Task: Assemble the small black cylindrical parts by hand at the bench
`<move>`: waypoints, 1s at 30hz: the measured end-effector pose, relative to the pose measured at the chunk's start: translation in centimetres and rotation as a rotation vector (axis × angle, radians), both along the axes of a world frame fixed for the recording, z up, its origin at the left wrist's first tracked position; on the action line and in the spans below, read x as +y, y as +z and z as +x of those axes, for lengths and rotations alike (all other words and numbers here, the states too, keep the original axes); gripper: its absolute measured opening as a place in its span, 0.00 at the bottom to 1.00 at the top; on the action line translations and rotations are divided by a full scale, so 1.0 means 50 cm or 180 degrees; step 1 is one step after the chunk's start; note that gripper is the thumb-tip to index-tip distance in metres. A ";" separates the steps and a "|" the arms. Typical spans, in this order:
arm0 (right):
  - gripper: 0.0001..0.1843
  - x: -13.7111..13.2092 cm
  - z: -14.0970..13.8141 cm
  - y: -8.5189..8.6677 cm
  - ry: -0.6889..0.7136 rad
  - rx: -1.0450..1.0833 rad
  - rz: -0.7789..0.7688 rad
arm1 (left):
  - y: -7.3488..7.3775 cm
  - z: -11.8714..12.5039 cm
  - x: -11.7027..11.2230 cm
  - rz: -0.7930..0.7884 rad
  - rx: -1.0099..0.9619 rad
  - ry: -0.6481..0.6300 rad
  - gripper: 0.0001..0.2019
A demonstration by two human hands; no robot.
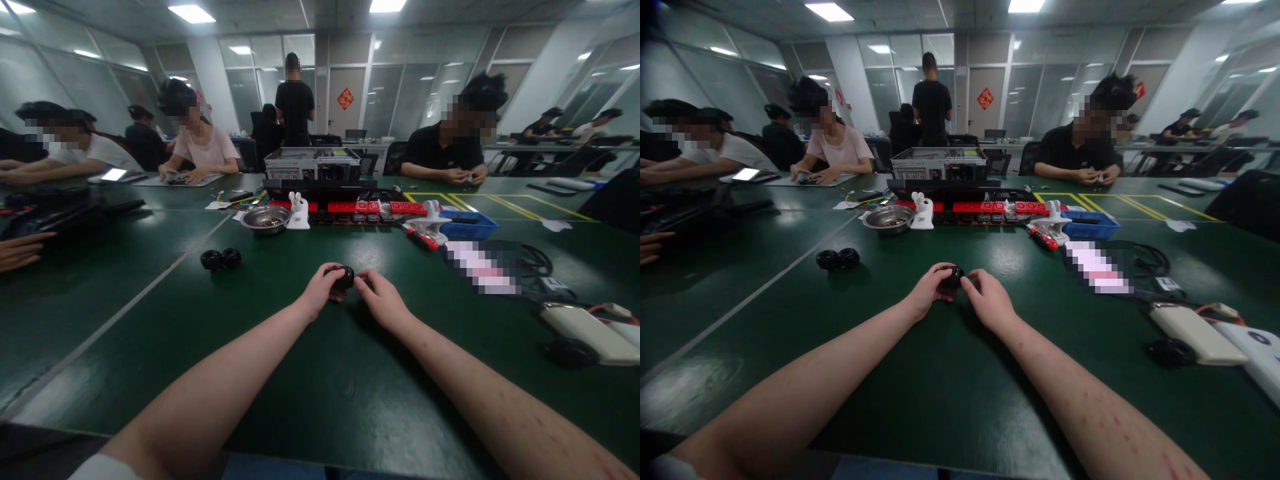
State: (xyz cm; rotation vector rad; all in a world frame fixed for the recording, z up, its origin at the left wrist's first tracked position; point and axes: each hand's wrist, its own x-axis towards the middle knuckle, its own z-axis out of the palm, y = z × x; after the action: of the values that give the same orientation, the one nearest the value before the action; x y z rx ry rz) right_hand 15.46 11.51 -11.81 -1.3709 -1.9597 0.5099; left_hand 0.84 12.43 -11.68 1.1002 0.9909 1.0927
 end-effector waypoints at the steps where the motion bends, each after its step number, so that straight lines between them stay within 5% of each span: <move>1: 0.20 0.002 0.001 -0.002 0.0027 -0.0014 -0.0109 | -0.001 0.001 -0.002 0.0073 0.0085 -0.0011 0.14; 6: 0.24 0.006 0.001 -0.001 0.0142 0.0077 -0.0240 | -0.001 0.005 -0.011 0.0409 0.0362 -0.0078 0.16; 12: 0.12 0.003 -0.001 0.003 0.0387 -0.0063 0.0128 | 0.003 0.001 -0.007 0.0183 0.0142 0.0022 0.11; 18: 0.23 -0.001 0.005 0.003 0.0752 -0.0057 0.0562 | -0.008 0.004 0.006 -0.0059 0.0338 -0.0035 0.17; 30: 0.22 0.004 0.005 0.005 0.0062 0.0112 -0.0227 | 0.000 0.003 -0.006 0.0236 0.0346 0.0030 0.15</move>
State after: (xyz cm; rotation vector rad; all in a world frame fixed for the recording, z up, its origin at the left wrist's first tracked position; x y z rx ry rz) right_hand 15.70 11.71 -11.54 -1.3783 -1.9449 0.6146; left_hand 1.01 12.13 -11.67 1.2269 1.0486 1.0938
